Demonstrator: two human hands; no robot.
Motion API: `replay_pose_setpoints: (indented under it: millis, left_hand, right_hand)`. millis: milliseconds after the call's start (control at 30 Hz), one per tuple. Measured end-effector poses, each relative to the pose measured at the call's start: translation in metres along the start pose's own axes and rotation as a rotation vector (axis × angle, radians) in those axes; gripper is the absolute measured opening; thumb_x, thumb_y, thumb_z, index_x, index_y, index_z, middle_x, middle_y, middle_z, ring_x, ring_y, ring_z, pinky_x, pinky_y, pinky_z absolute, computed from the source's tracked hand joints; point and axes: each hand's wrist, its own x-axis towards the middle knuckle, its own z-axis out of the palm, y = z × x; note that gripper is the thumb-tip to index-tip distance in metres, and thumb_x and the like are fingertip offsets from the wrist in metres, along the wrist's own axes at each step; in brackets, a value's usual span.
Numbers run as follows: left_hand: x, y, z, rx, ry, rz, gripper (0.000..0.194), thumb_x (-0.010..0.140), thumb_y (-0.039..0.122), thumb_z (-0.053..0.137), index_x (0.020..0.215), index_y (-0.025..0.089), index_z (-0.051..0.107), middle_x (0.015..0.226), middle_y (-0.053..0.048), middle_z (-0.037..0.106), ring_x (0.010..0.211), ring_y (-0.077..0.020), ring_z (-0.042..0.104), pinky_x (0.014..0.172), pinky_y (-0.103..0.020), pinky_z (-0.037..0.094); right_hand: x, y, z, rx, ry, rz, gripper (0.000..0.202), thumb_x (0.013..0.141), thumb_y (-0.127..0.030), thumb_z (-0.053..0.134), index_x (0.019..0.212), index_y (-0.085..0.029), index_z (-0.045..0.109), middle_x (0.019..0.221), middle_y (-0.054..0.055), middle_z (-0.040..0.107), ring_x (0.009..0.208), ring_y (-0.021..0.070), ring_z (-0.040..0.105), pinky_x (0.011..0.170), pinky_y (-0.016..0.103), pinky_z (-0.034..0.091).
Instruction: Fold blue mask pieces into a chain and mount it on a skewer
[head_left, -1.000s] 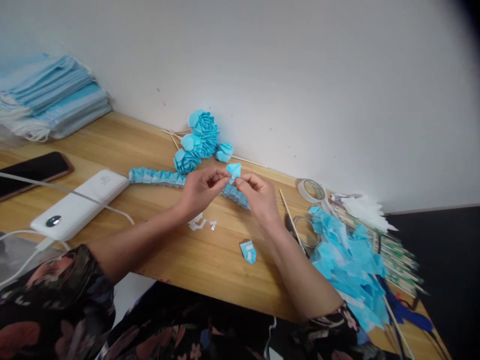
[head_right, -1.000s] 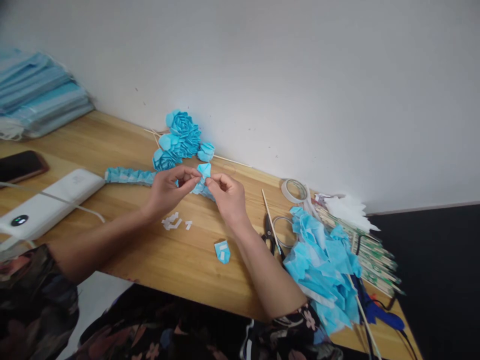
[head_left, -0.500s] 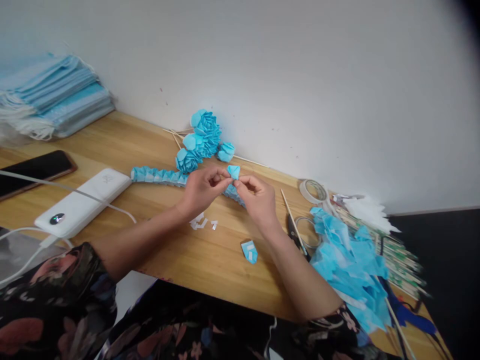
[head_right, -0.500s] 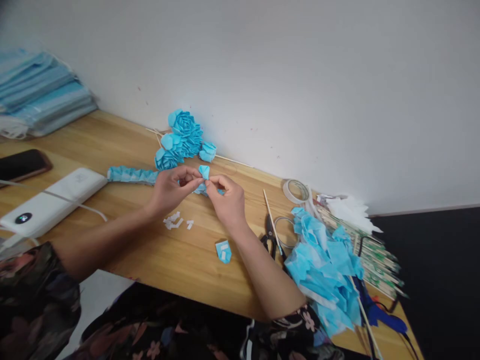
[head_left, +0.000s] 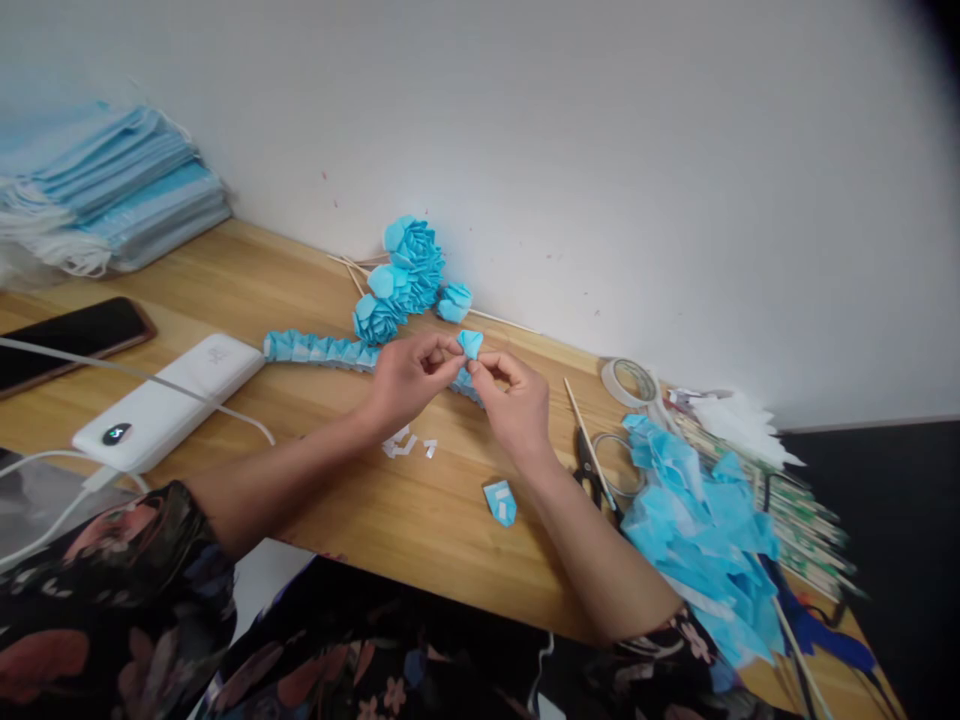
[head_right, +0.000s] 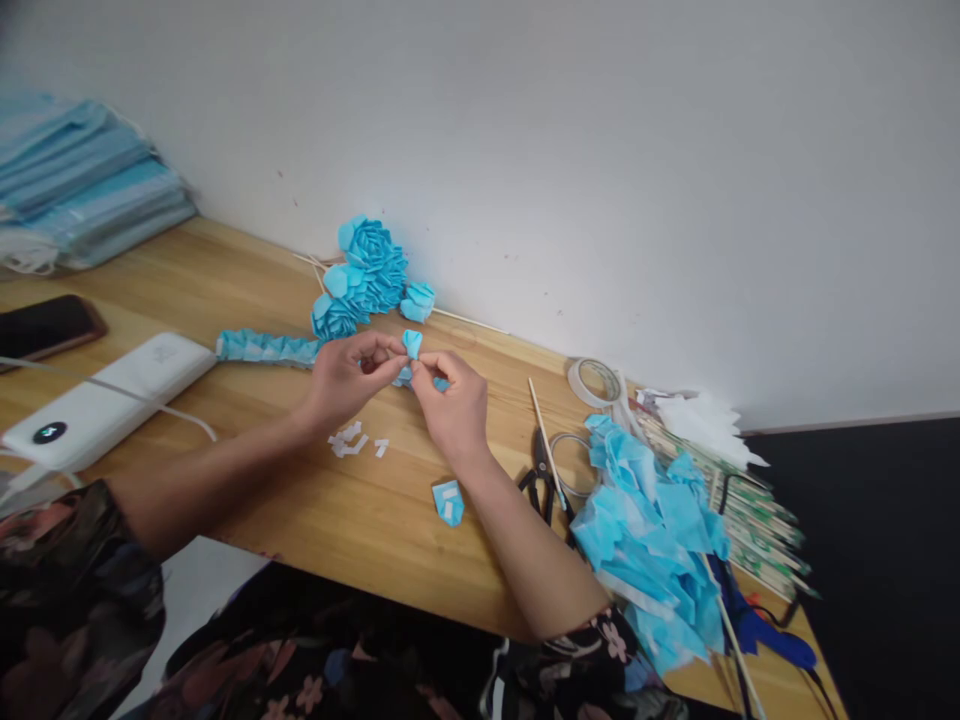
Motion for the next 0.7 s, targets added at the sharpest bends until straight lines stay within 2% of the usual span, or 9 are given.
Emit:
replay_pose_setpoints:
  millis: [300, 700]
  left_hand:
    - [-0.0005, 0.0026, 0.0001, 0.003, -0.021, 0.007, 0.019, 0.081, 0.031, 0.062, 0.085, 0.017, 0.074, 0.055, 0.004, 0.053, 0.052, -0.0091, 0.041, 0.054, -0.024, 0.032]
    - [0.0004, 0.0050, -0.0018, -0.071, -0.029, -0.025, 0.020, 0.081, 0.034, 0.064, 0.077, 0.017, 0.073, 0.056, 0.003, 0.055, 0.054, -0.0096, 0.042, 0.053, -0.024, 0.031]
  right_hand:
    - [-0.0016, 0.0002, 0.0015, 0.001, 0.002, -0.021, 0.016, 0.083, -0.031, 0.061, 0.070, -0.022, 0.065, 0.075, 0.001, 0.069, 0.072, 0.0170, 0.060, 0.074, 0.030, 0.046]
    - [0.0008, 0.0028, -0.0007, 0.014, -0.021, -0.019, 0.016, 0.083, -0.033, 0.061, 0.074, -0.021, 0.066, 0.076, 0.001, 0.071, 0.075, 0.0171, 0.063, 0.075, 0.029, 0.047]
